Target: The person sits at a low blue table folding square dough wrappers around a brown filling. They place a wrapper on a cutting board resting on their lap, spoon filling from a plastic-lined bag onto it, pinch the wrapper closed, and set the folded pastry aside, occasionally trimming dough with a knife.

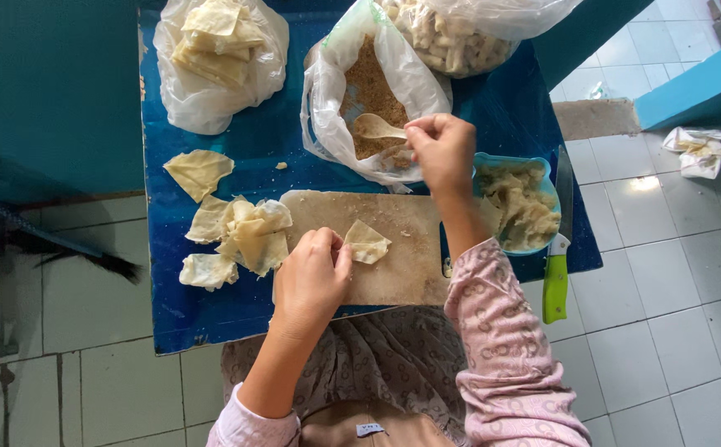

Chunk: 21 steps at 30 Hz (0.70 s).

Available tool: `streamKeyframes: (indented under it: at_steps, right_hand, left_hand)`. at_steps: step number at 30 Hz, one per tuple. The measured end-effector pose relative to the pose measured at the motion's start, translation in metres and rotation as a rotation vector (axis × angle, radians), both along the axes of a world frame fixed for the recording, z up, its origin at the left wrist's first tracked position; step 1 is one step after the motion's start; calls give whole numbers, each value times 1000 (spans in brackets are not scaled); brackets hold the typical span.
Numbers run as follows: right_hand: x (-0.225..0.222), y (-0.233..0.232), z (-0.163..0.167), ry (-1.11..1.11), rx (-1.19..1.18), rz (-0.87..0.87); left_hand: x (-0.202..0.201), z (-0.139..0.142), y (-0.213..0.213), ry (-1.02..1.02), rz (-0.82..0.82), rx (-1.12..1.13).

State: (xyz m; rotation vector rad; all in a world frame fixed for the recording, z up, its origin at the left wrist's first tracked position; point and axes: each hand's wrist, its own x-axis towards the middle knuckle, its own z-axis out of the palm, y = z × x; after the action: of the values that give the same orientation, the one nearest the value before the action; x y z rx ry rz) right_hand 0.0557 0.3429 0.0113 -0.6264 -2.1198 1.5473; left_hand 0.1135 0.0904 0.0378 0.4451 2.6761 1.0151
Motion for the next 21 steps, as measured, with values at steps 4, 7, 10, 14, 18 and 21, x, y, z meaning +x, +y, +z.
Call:
streamKeyframes:
  at_steps: [4,7,10,14,18,21]
  right_hand:
    - [14,6,10,44,-241,8]
    - [35,6,22,35,-328,37]
    - [69,2,32,30,-361,77]
    - [118,-20,33,8,-299,140]
    - [151,-51,32,-89,-84,106]
    - [167,-75,37,-34,233,112]
  left_hand:
    - [1,1,0,27,-4,18]
    - [2,2,-1,0,3,41]
    - [4,2,-4,6,8,47]
    - [7,-1,-6,60,20,98]
    - [10,-4,-4,82,50,125]
    - [12,-6,-4,101,66,150]
